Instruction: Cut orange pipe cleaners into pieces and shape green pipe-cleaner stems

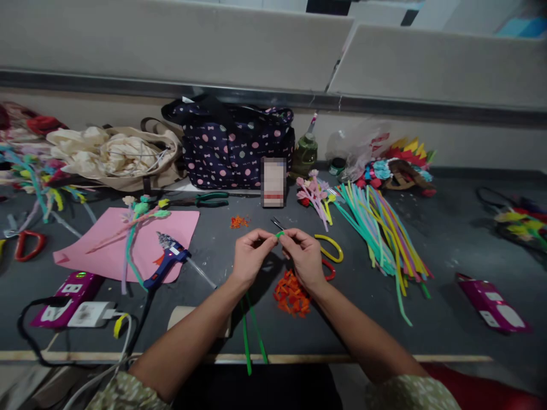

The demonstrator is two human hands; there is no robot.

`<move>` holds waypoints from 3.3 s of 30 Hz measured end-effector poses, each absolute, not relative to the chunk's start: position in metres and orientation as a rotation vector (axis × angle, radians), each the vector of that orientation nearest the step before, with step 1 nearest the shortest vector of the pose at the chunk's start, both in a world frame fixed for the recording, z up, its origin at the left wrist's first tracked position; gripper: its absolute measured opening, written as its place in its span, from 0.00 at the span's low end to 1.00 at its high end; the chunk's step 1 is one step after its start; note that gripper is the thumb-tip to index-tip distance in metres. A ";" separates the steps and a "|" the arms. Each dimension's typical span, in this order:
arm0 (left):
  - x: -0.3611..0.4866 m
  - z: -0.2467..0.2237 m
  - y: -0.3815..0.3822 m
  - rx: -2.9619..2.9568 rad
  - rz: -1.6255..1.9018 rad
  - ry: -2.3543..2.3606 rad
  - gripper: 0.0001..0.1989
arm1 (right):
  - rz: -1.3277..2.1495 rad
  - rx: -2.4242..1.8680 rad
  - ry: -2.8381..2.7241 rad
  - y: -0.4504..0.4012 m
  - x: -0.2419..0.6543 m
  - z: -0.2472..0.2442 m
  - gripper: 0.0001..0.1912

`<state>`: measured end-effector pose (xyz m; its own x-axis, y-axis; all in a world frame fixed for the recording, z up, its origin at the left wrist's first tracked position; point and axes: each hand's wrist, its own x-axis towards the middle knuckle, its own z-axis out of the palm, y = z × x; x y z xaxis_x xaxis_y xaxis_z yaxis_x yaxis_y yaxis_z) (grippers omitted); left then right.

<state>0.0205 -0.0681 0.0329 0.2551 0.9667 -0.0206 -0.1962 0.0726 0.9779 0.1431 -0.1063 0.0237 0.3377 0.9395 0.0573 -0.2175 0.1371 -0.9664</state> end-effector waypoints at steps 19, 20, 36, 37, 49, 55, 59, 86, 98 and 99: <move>0.021 0.030 -0.065 1.158 0.940 0.891 0.08 | 1.046 -1.094 -0.909 -0.098 0.154 0.018 0.11; 0.021 0.031 -0.065 1.137 0.918 0.882 0.08 | 1.033 -1.094 -0.919 -0.097 0.154 0.017 0.11; 0.008 0.025 -0.052 0.499 0.410 0.572 0.06 | 1.279 -1.023 -0.879 -0.095 0.156 0.024 0.13; 0.008 0.025 -0.052 0.494 0.415 0.564 0.05 | 1.288 -1.019 -0.878 -0.095 0.157 0.024 0.13; 0.008 0.026 -0.050 0.511 0.464 0.566 0.06 | 1.257 -1.084 -0.991 -0.098 0.164 0.030 0.14; 0.009 0.029 -0.051 0.640 0.572 0.647 0.10 | 1.253 -1.075 -0.953 -0.098 0.162 0.027 0.15; 0.012 0.031 -0.053 0.771 0.691 0.745 0.10 | 1.233 -1.087 -0.921 -0.096 0.161 0.023 0.15; 0.013 0.035 -0.062 1.291 0.990 0.848 0.09 | 1.296 -1.036 -0.885 -0.094 0.164 0.022 0.15; 0.007 0.031 -0.050 1.078 0.948 0.713 0.10 | 1.576 -0.921 -0.659 -0.094 0.163 0.026 0.18; 0.006 0.031 -0.049 1.056 0.965 0.724 0.11 | 1.591 -0.917 -0.625 -0.093 0.163 0.025 0.19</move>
<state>0.0065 -0.0493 0.0309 0.4151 0.9088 -0.0420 -0.2944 0.1779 0.9390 0.1629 -0.0931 0.0254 -0.0562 0.9723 -0.2270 -0.5581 -0.2191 -0.8004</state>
